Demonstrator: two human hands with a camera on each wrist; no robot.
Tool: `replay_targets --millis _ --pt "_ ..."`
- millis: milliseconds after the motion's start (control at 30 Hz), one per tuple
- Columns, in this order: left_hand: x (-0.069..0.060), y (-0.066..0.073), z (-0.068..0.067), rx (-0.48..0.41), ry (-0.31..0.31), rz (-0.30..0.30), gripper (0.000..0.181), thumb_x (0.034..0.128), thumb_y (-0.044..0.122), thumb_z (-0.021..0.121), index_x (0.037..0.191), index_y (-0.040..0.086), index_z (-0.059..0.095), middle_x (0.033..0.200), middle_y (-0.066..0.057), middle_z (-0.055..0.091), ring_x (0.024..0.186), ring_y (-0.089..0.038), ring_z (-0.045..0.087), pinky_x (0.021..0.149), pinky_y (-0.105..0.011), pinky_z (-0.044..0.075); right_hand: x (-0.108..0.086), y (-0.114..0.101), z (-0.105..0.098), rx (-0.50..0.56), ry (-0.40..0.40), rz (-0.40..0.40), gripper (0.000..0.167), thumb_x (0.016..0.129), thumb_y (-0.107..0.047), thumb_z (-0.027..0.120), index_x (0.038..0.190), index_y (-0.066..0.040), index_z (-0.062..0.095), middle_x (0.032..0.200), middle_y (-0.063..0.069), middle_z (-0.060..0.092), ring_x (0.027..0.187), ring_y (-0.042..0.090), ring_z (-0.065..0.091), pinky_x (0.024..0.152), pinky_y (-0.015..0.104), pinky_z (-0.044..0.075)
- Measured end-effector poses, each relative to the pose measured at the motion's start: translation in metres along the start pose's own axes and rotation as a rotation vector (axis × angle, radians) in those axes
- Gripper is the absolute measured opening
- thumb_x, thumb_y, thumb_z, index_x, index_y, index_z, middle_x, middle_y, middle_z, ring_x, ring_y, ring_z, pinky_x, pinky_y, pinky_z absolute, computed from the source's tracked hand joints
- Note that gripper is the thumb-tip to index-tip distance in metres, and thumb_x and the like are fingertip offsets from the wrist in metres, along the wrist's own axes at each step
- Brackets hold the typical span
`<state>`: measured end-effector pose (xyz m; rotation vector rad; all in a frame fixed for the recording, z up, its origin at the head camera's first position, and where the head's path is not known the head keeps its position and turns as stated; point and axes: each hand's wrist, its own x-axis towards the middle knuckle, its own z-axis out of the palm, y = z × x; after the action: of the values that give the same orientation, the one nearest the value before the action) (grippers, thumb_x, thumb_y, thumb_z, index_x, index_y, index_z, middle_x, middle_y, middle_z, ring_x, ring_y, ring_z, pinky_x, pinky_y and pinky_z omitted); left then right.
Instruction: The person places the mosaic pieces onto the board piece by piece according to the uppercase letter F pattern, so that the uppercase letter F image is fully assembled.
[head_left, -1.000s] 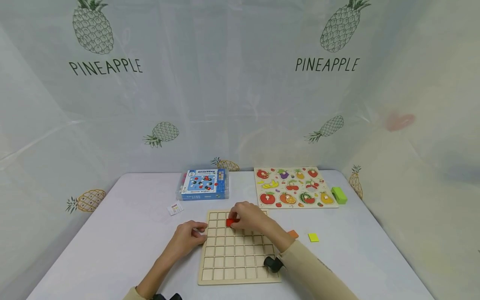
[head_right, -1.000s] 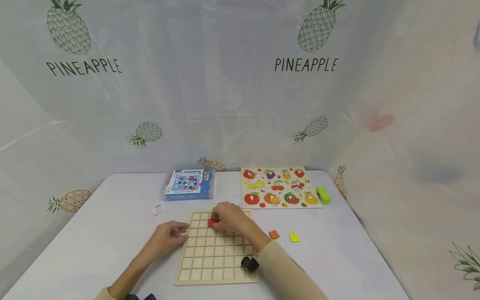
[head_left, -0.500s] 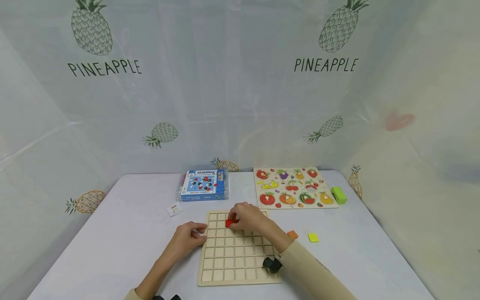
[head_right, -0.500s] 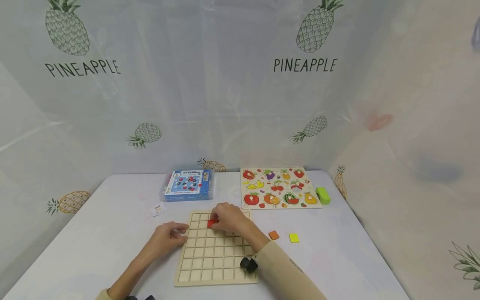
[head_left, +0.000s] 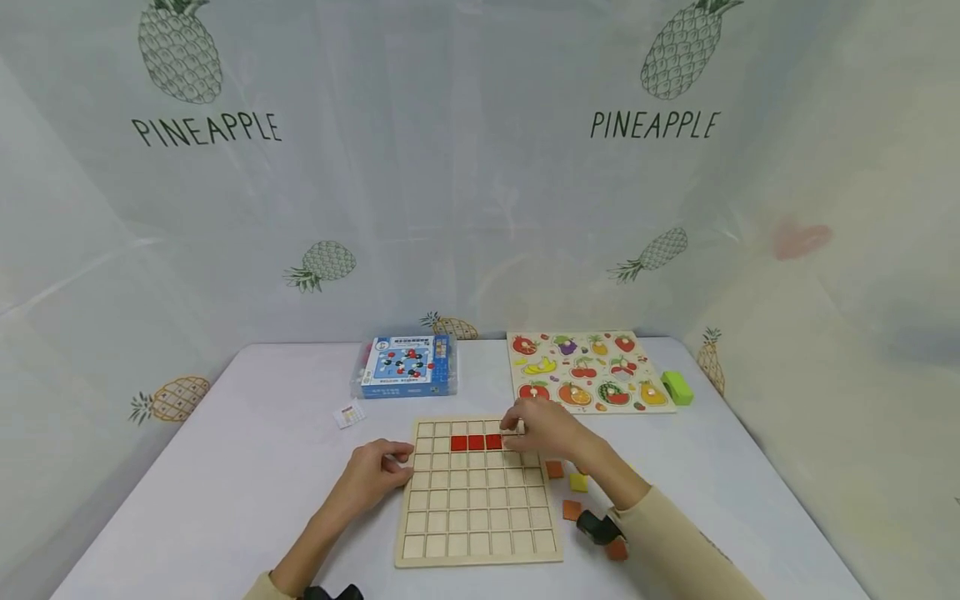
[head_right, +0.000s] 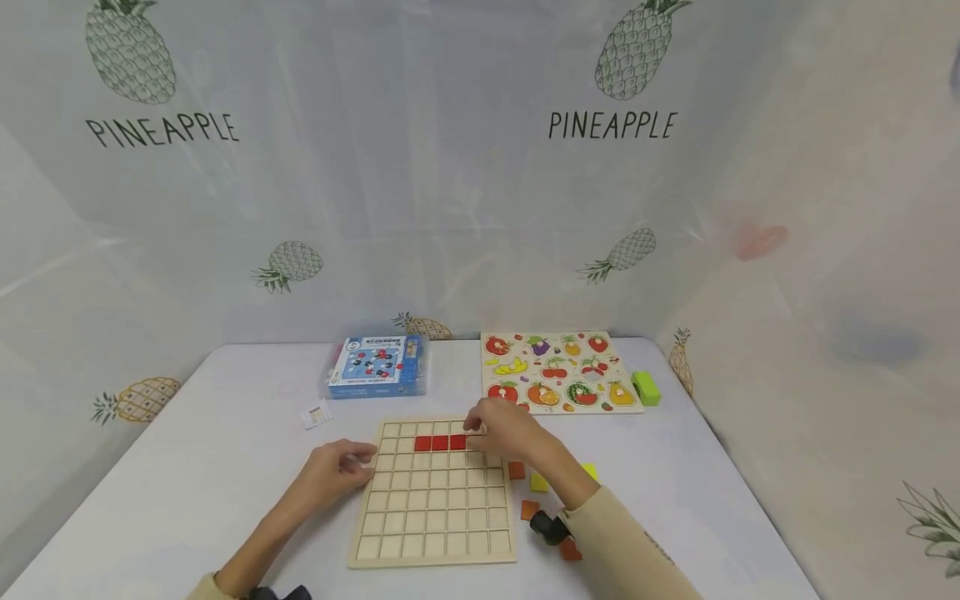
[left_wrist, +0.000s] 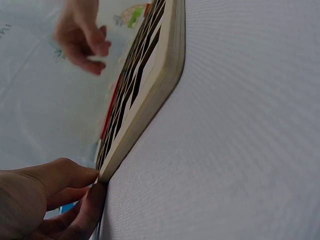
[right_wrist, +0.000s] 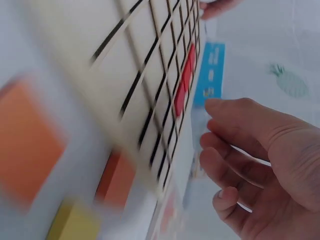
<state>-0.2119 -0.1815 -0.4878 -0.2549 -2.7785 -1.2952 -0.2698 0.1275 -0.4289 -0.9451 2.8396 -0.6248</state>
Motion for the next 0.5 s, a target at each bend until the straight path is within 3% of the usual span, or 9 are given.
replay_targets --millis 333,500 --pt "0.001 -0.001 -0.002 -0.011 -0.012 -0.003 0.033 0.0767 0.005 0.079 0.109 0.001 0.073 0.090 -0.006 0.069 0.070 -0.007 0.062 0.061 -0.018 0.050 -0.060 0.048 -0.018 0.044 -0.036 0.147 0.024 0.081 -0.022 0.080 0.103 -0.015 0.075 0.097 -0.006 0.069 0.070 0.009 0.052 0.061 0.021 0.045" --pt "0.002 -0.003 -0.001 -0.026 -0.018 -0.003 0.032 0.0769 0.005 0.079 0.108 0.001 0.073 0.091 -0.006 0.069 0.069 -0.007 0.062 0.060 -0.018 0.050 -0.080 0.067 -0.019 0.059 -0.046 0.096 0.021 0.083 -0.021 0.078 0.102 -0.015 0.075 0.096 -0.004 0.068 0.070 0.009 0.053 0.061 0.019 0.044"
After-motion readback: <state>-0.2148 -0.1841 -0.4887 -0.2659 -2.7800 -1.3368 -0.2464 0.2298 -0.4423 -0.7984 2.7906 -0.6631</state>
